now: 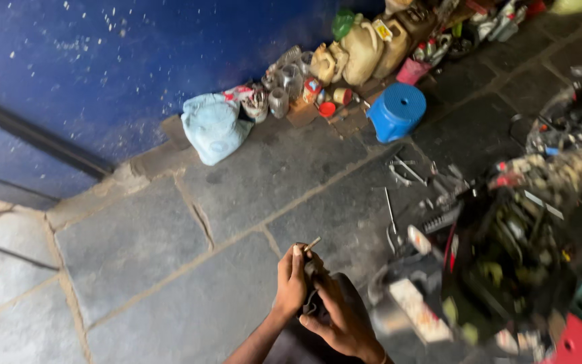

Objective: The person uses a cordless impact wrench to loosen bolts on the underside of a Yamaha scooter near the rear wheel. They then sit on the floor, sort small metal parts into plastic jars and containers, and return to the scooter to continue working on it with the impact wrench.

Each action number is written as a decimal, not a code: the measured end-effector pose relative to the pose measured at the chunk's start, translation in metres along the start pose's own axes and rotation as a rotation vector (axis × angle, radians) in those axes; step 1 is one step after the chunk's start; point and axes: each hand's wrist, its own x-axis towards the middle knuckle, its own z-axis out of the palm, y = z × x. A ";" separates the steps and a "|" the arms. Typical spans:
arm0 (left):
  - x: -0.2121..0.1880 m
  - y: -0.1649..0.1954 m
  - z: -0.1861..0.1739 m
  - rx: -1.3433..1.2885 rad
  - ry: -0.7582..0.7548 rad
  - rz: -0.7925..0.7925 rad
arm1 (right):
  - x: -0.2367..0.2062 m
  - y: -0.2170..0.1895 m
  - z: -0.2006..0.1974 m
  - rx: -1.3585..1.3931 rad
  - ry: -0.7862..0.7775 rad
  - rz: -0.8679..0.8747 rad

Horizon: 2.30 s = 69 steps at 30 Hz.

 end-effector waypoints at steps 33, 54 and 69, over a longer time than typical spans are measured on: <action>0.852 0.009 0.131 0.404 0.089 -0.159 | 0.827 0.413 -0.378 0.256 -0.243 0.022; 1.167 -0.397 -0.140 0.551 0.849 -0.036 | 1.171 0.998 -0.073 -0.318 -0.184 -0.371; 1.214 -0.461 -0.221 1.416 0.426 -0.587 | 1.225 1.069 -0.010 -0.554 -0.699 -0.238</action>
